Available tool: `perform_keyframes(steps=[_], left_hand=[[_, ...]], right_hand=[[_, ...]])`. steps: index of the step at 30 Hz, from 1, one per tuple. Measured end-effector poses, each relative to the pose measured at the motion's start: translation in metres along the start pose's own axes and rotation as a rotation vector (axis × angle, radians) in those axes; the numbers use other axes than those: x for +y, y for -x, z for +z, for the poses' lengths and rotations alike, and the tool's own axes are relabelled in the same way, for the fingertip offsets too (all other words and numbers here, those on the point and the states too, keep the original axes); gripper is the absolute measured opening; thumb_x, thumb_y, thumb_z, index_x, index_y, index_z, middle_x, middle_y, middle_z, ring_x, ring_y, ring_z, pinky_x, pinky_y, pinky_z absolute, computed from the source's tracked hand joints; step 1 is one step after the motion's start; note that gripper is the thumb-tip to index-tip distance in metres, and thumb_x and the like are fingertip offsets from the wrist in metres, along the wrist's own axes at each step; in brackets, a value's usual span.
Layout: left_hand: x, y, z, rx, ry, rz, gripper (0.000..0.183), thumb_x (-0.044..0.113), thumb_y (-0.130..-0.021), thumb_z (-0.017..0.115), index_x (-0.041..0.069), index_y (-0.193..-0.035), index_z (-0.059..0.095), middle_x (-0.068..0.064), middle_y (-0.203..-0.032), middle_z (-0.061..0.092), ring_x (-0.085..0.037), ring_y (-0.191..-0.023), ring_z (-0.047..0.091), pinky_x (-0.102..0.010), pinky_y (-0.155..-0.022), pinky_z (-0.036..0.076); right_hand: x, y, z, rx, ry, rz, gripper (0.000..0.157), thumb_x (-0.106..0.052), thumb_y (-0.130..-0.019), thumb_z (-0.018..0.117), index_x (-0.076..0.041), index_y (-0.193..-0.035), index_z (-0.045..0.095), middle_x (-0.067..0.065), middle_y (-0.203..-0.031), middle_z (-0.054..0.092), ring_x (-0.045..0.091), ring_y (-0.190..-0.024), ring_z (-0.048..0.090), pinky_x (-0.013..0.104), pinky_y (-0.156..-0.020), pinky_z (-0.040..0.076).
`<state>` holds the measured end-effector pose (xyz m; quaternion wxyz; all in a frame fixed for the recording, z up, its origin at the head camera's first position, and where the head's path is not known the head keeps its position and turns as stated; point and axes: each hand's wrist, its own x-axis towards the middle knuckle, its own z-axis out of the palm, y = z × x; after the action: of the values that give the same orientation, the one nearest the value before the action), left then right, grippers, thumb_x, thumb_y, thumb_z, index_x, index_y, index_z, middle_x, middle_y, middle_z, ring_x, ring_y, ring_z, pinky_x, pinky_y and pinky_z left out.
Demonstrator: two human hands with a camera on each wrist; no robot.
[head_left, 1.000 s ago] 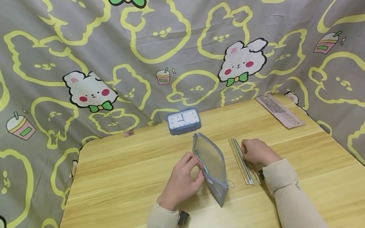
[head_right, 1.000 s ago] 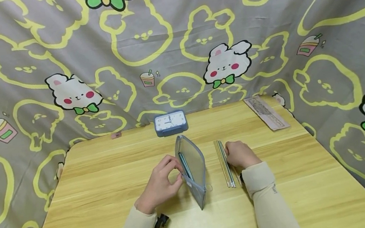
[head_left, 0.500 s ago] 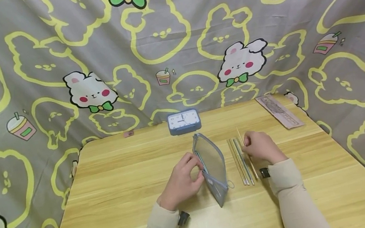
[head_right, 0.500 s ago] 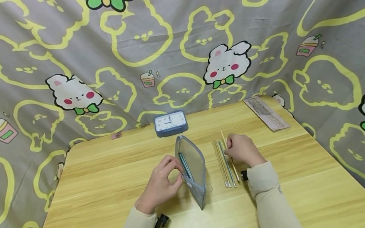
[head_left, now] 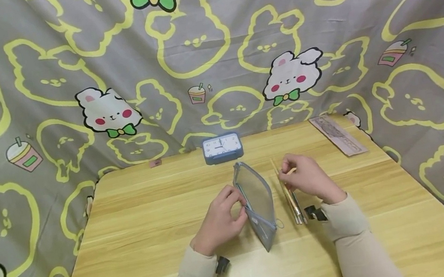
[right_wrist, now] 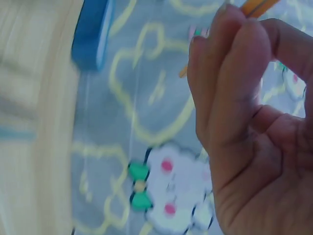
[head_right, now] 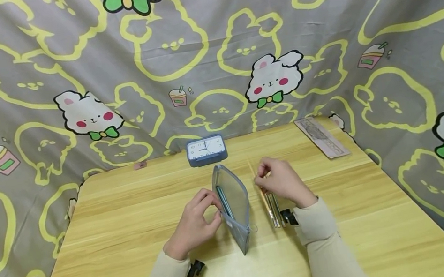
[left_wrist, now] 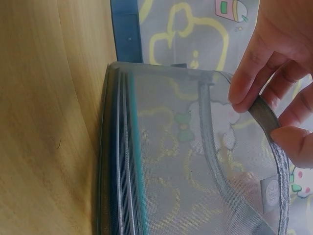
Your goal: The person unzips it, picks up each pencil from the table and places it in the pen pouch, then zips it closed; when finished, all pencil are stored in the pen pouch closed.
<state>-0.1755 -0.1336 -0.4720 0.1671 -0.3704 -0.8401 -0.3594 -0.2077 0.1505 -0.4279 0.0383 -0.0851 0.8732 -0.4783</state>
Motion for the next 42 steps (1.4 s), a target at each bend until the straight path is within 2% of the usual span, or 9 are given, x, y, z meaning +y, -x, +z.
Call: perform_keyframes(steps=[4, 7, 10, 15, 22, 28, 36, 42], left_hand=[[0.000, 0.001, 0.002, -0.002, 0.001, -0.004, 0.021, -0.004, -0.080, 0.071, 0.012, -0.093, 0.064, 0.001, -0.103, 0.059, -0.019, -0.096, 0.064, -0.025, -0.085, 0.058], [0.000, 0.001, 0.004, 0.002, -0.001, 0.001, 0.022, -0.004, -0.080, 0.071, 0.011, -0.093, 0.064, 0.001, -0.103, 0.060, -0.016, -0.097, 0.063, -0.025, -0.086, 0.058], [0.000, 0.000, 0.003, 0.017, -0.010, 0.004, 0.023, -0.004, -0.080, 0.072, 0.012, -0.094, 0.064, 0.002, -0.103, 0.060, -0.015, -0.097, 0.063, -0.025, -0.086, 0.058], [-0.001, 0.001, 0.002, 0.014, -0.017, -0.010, 0.023, -0.003, -0.080, 0.071, 0.014, -0.094, 0.063, 0.003, -0.104, 0.060, -0.012, -0.098, 0.061, -0.024, -0.086, 0.057], [-0.002, 0.000, 0.001, 0.016, -0.018, -0.005, 0.021, -0.001, -0.081, 0.071, 0.013, -0.095, 0.063, 0.002, -0.105, 0.060, -0.017, -0.097, 0.064, -0.024, -0.085, 0.058], [-0.004, 0.000, 0.001, 0.015, -0.011, 0.001, 0.021, -0.002, -0.081, 0.070, 0.012, -0.096, 0.063, 0.001, -0.104, 0.059, -0.023, -0.095, 0.066, -0.024, -0.083, 0.057], [-0.003, 0.000, 0.001, 0.016, -0.020, 0.009, 0.022, -0.002, -0.080, 0.070, 0.013, -0.095, 0.063, 0.001, -0.105, 0.059, -0.014, -0.098, 0.062, -0.024, -0.084, 0.057], [-0.002, 0.000, 0.002, 0.009, -0.017, 0.013, 0.021, -0.002, -0.081, 0.069, 0.012, -0.096, 0.063, 0.001, -0.103, 0.058, -0.014, -0.094, 0.061, -0.022, -0.082, 0.056]], right_hand=[[-0.020, -0.001, 0.015, -0.053, -0.048, -0.053, 0.008, -0.008, -0.093, 0.066, -0.008, -0.093, 0.058, 0.007, -0.087, 0.068, 0.016, -0.061, 0.066, 0.030, -0.055, 0.056], [-0.033, -0.001, 0.022, -0.060, -0.027, -0.070, 0.008, -0.007, -0.092, 0.066, -0.009, -0.092, 0.059, 0.006, -0.089, 0.066, 0.016, -0.060, 0.066, 0.028, -0.053, 0.052], [-0.041, 0.000, 0.028, -0.082, -0.003, -0.076, 0.009, -0.006, -0.092, 0.066, -0.010, -0.090, 0.059, 0.006, -0.090, 0.069, 0.016, -0.060, 0.068, 0.029, -0.053, 0.053], [-0.046, 0.000, 0.037, -0.117, -0.016, -0.068, 0.011, -0.003, -0.090, 0.067, -0.009, -0.088, 0.058, 0.006, -0.089, 0.069, 0.016, -0.059, 0.069, 0.035, -0.056, 0.061], [-0.047, -0.002, 0.047, -0.158, -0.031, -0.049, 0.010, 0.000, -0.089, 0.067, -0.007, -0.088, 0.059, 0.006, -0.078, 0.066, 0.017, -0.056, 0.068, 0.036, -0.054, 0.062], [-0.049, -0.005, 0.059, -0.137, -0.011, -0.035, 0.011, 0.002, -0.086, 0.065, -0.006, -0.086, 0.058, 0.006, -0.075, 0.066, 0.016, -0.057, 0.069, 0.030, -0.054, 0.061], [-0.051, -0.005, 0.072, -0.092, 0.114, -0.026, 0.015, -0.001, -0.088, 0.070, -0.011, -0.085, 0.059, 0.000, -0.073, 0.068, 0.011, -0.055, 0.067, 0.026, -0.050, 0.053], [-0.052, -0.005, 0.073, -0.073, 0.128, -0.022, 0.014, -0.003, -0.088, 0.069, -0.011, -0.085, 0.059, 0.000, -0.072, 0.067, 0.011, -0.055, 0.066, 0.027, -0.050, 0.051]])
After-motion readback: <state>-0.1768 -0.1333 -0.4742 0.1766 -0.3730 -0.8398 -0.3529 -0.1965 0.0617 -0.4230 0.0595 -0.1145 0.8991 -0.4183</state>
